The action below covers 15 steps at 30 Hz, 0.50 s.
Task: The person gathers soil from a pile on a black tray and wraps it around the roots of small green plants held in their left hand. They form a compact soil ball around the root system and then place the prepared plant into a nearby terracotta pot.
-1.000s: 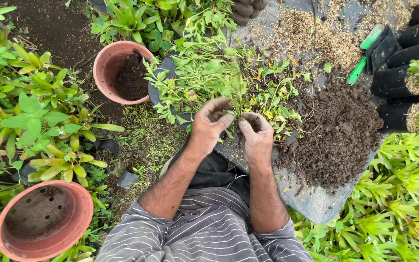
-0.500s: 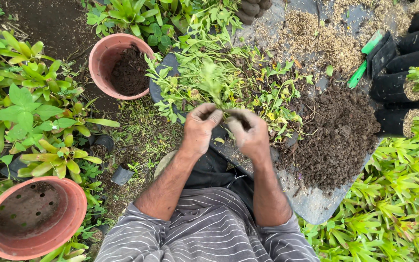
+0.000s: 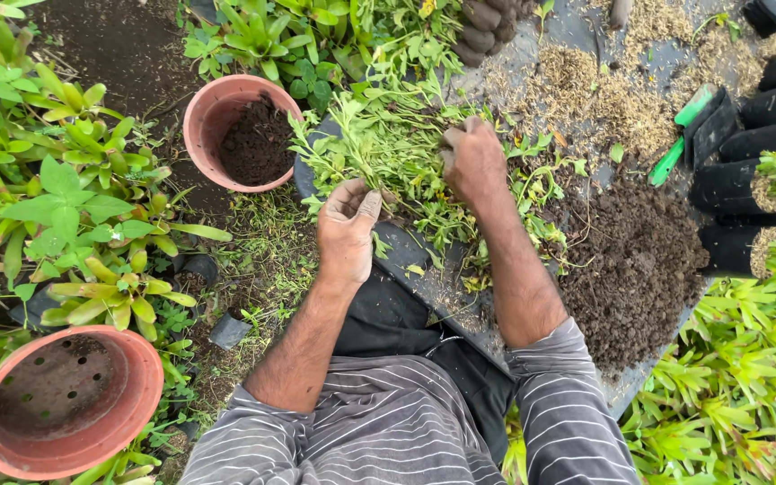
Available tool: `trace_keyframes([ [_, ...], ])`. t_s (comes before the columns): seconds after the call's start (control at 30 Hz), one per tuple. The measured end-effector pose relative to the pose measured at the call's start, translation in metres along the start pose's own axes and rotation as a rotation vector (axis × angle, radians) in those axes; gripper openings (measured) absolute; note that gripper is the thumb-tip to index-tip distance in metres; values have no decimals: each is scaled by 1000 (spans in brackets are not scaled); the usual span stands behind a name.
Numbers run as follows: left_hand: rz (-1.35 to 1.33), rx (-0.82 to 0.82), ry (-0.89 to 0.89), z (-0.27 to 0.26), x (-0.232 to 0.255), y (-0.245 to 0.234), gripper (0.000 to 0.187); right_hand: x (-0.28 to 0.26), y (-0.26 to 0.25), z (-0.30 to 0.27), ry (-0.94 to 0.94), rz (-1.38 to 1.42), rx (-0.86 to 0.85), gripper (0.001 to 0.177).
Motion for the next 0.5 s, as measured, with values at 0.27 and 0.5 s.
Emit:
trace_keyframes([
  [0.27, 84, -71, -54, 0, 24, 24, 10, -4, -49, -84, 249, 664, 185, 12],
  [0.5, 129, -156, -103, -28, -40, 52, 11, -39, -53, -155, 348, 1035, 136, 13],
])
Point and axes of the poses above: each hand's wrist, its own z-axis towards the middle knuckle, its own y-axis out of the palm, x = y × z, the point moved 5 cm from there along z, towards the middle knuckle, and after that the axes turned 13 degrees about y, right-handed, at the moved point
